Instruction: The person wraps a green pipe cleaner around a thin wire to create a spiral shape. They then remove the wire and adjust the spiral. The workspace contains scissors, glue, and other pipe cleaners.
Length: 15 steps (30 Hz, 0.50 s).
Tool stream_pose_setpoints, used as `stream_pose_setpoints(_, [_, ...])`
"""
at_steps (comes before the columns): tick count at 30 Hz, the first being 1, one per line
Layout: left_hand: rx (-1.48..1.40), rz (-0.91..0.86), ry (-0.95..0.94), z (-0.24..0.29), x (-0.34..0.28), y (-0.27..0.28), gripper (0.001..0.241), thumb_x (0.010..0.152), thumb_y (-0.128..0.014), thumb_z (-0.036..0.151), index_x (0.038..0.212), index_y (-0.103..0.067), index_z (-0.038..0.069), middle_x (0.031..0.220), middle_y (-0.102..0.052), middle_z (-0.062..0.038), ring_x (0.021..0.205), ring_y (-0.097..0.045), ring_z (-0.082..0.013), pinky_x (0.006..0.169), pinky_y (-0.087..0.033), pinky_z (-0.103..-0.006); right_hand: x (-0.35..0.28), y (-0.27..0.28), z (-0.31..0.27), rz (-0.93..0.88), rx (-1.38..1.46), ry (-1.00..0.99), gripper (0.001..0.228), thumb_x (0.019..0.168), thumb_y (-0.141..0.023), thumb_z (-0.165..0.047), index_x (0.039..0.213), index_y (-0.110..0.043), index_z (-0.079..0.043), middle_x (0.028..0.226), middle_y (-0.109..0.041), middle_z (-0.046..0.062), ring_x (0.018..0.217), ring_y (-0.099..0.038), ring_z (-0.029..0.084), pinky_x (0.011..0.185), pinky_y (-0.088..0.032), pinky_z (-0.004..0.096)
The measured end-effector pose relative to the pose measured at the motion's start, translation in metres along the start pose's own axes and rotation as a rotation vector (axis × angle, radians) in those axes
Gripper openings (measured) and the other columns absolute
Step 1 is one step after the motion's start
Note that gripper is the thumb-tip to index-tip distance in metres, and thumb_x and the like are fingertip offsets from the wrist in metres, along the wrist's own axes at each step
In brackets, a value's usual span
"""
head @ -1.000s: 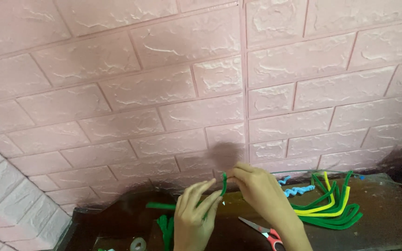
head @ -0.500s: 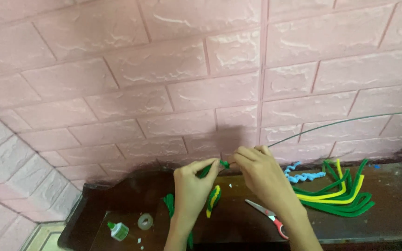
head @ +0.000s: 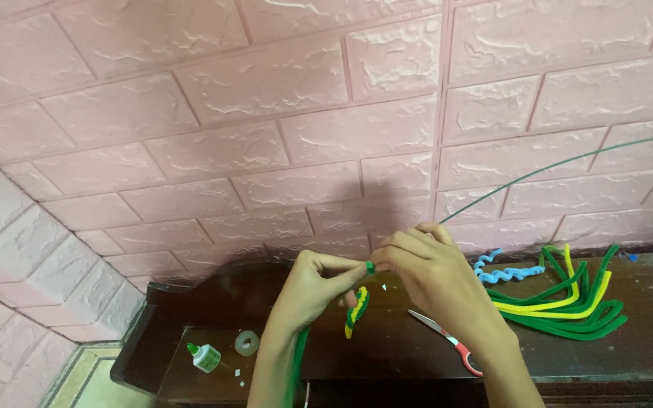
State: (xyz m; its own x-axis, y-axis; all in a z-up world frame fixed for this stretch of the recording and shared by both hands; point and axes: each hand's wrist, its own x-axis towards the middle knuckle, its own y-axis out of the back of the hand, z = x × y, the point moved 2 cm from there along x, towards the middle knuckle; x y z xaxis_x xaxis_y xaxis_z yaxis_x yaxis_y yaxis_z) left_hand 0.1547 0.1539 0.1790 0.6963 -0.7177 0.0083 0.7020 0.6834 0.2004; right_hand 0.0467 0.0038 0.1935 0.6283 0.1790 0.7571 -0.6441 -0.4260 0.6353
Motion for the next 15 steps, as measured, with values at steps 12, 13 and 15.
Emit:
stream_pose_setpoints(12, [-0.298,-0.038,-0.213,-0.02,-0.019,-0.034,0.027,0.088,-0.07,0.02,0.093,-0.078,-0.006,0.056,-0.068,-0.014,0.043,-0.06,-0.014,0.047,-0.04,-0.0208,-0.008,0.012,-0.002,0.12,-0.073,-0.034,0.017,0.097,-0.051,-0.004,0.101,-0.064,-0.014,0.099,-0.067,-0.003,0.084,-0.059,0.016,0.088,-0.034,0.033])
stream_pose_setpoints(13, [-0.299,-0.036,-0.211,-0.018,-0.022,-0.038,0.027,0.088,-0.07,0.02,0.093,-0.078,-0.006,0.056,-0.068,-0.014,0.043,-0.06,-0.014,0.047,-0.04,-0.0208,-0.007,0.011,-0.003,0.117,-0.072,-0.034,0.017,0.097,-0.051,-0.004,0.101,-0.064,-0.014,0.099,-0.067,-0.003,0.084,-0.059,0.016,0.088,-0.034,0.033])
stream_pose_setpoints(15, [-0.2,0.147,-0.353,-0.011,-0.028,-0.041,0.021,0.088,-0.07,0.016,0.099,-0.08,0.001,0.052,-0.068,-0.014,0.041,-0.054,-0.0111,0.045,-0.05,-0.0208,-0.006,0.011,-0.003,0.166,-0.121,-0.041,0.016,0.095,-0.058,-0.002,0.102,-0.065,-0.015,0.096,-0.066,-0.003,0.077,-0.057,0.017,0.088,-0.034,0.034])
